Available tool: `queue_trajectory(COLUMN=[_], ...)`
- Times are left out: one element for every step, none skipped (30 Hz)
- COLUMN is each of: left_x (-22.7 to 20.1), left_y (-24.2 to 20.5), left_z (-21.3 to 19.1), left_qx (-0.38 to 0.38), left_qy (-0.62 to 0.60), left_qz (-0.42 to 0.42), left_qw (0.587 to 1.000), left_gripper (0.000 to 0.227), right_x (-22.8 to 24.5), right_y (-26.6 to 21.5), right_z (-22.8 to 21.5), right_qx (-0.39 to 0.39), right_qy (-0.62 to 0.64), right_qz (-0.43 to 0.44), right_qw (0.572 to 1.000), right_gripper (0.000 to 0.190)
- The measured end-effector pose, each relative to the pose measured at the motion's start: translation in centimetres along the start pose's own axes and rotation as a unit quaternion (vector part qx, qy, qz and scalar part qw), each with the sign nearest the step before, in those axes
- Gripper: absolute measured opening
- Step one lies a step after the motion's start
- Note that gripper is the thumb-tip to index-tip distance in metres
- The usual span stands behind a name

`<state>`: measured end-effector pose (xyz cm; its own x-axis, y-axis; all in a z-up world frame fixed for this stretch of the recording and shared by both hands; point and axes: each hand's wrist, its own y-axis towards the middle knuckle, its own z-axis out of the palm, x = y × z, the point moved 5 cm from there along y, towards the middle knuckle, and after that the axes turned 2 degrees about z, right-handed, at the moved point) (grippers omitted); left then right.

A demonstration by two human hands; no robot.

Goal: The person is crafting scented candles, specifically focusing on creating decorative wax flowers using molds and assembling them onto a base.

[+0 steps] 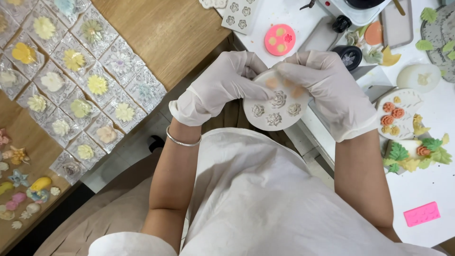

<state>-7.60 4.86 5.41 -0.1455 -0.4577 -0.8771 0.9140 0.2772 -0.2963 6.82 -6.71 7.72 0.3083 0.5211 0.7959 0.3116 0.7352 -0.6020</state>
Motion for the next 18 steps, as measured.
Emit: queue_trajectory(left_x=[0.1,0.1,0.0,-0.1,-0.1,-0.2,0.0,0.0,0.0,-0.3,-0.6,-0.9,-0.7,-0.6,-0.5,-0.9,-1.1,-1.2], left_y=[-0.2,-0.4,-0.4,-0.5,-0.6,-0.7,-0.6,-0.5,-0.4,-0.5,-0.7,-0.8,-0.7,-0.6,-0.6,-0.5,-0.6,-0.6], left_z=[0.0,-0.1,-0.2,-0.3,-0.5,-0.8,-1.1,-1.5,-1.8,-2.1,-2.5,-2.9,-3.6,-4.4,-5.3,-6.0,-6.6,-7.2], left_qx=[0.001,-0.001,-0.001,0.000,-0.002,-0.004,-0.002,0.003,0.010,0.014,0.000,-0.014,-0.012,-0.022,-0.033,-0.031,-0.032,-0.033], left_qy=[-0.001,0.005,0.013,0.014,0.006,-0.002,-0.001,-0.046,-0.093,-0.092,-0.126,-0.159,-0.159,-0.144,-0.126,-0.124,-0.106,-0.089], left_qz=[0.001,0.004,0.009,0.011,0.012,0.012,0.013,0.031,0.048,0.047,0.037,0.027,0.028,0.036,0.043,0.044,0.041,0.037], left_qw=[1.000,1.000,1.000,1.000,1.000,1.000,1.000,0.998,0.994,0.995,0.991,0.987,0.987,0.989,0.991,0.991,0.993,0.995], left_gripper=[0.028,0.027,0.027,0.027,0.026,0.025,0.025,0.028,0.032,0.032,0.033,0.034,0.034,0.034,0.035,0.035,0.035,0.035], right_x=[0.0,0.0,0.2,0.6,0.9,1.3,1.2,1.2,1.2,1.0,1.0,1.0,1.0,1.0,1.0,1.3,1.4,1.4], right_y=[-0.1,-0.2,-0.1,-0.1,-0.1,-0.1,0.4,0.9,1.3,1.7,2.1,2.5,2.9,3.3,3.7,4.1,4.3,4.6], right_z=[0.0,0.1,0.2,0.5,0.8,1.1,1.3,1.4,1.4,1.5,1.8,2.0,2.4,2.7,3.2,3.7,4.1,4.4], right_qx=[-0.001,-0.001,-0.001,-0.002,-0.011,-0.021,-0.023,-0.040,-0.059,-0.063,-0.053,-0.044,-0.046,-0.053,-0.058,-0.059,-0.078,-0.097], right_qy=[-0.001,-0.032,-0.062,-0.064,-0.055,-0.046,-0.045,-0.022,0.001,0.003,0.002,0.002,0.001,0.005,0.010,0.011,0.012,0.014], right_qz=[0.001,0.004,0.005,0.003,0.005,0.007,0.005,0.001,-0.002,-0.003,-0.019,-0.034,-0.036,-0.040,-0.045,-0.048,-0.038,-0.027], right_qw=[1.000,0.999,0.998,0.998,0.998,0.999,0.999,0.999,0.998,0.998,0.998,0.998,0.998,0.998,0.997,0.997,0.996,0.995], right_gripper=[0.023,0.022,0.021,0.021,0.020,0.019,0.019,0.019,0.020,0.020,0.019,0.020,0.020,0.020,0.021,0.021,0.021,0.022])
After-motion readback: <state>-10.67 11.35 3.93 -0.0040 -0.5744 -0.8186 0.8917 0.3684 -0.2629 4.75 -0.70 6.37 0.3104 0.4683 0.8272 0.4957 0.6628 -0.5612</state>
